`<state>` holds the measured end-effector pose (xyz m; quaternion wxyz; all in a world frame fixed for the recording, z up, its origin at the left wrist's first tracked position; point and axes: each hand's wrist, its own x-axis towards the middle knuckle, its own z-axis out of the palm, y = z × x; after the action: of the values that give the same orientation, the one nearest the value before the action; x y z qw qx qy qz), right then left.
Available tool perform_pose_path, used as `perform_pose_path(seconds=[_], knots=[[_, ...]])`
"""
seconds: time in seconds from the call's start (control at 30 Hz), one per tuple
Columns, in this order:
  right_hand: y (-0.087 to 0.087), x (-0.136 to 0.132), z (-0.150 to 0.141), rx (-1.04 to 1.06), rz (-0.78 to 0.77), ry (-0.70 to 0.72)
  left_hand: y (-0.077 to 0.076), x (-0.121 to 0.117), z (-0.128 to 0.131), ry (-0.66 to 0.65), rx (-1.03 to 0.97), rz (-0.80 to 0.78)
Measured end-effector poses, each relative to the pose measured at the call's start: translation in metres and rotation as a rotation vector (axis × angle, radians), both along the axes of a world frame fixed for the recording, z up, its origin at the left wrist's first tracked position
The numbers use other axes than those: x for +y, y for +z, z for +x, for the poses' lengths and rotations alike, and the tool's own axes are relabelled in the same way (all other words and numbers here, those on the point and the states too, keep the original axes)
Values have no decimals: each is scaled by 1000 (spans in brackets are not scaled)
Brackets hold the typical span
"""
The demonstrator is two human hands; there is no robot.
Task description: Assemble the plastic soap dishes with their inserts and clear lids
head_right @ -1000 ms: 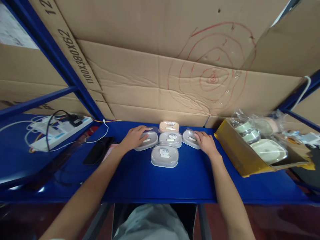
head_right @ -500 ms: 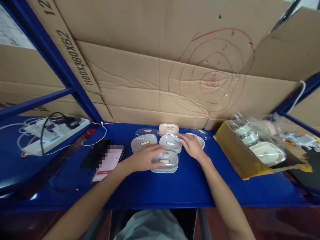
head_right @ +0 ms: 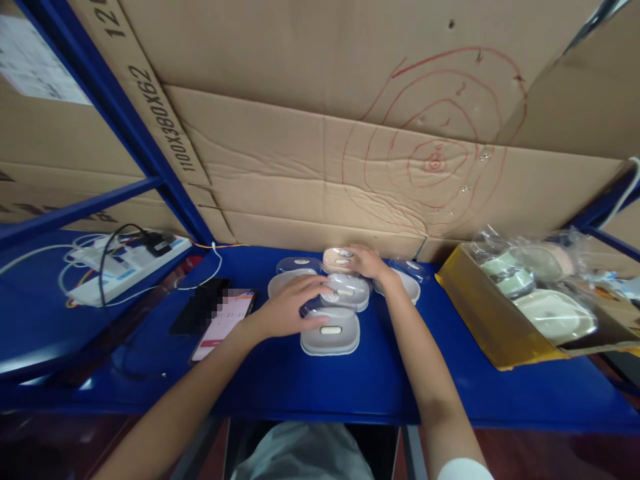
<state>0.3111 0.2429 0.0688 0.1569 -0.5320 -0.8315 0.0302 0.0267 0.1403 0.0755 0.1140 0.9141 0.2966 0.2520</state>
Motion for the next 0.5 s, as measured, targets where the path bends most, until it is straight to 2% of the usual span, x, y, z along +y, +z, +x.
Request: perform_pose_path(seconds=[0.1,0.17,0.23,0.37,0.5], knots=[[-6,8,2,-4,-49,21,0,18,-16,215,-108,123],[-6,7,8,2,-60,21,-6,30,-23,389,-131,186],[-2,2,16,5,-66,4,-15,41,-25,522,-83,183],[11,-9,30,-31,-53,-126,-30,51,-23,583,63,121],[24,-20,28,-86,19,-272,-24,41,-18,576,112,128]])
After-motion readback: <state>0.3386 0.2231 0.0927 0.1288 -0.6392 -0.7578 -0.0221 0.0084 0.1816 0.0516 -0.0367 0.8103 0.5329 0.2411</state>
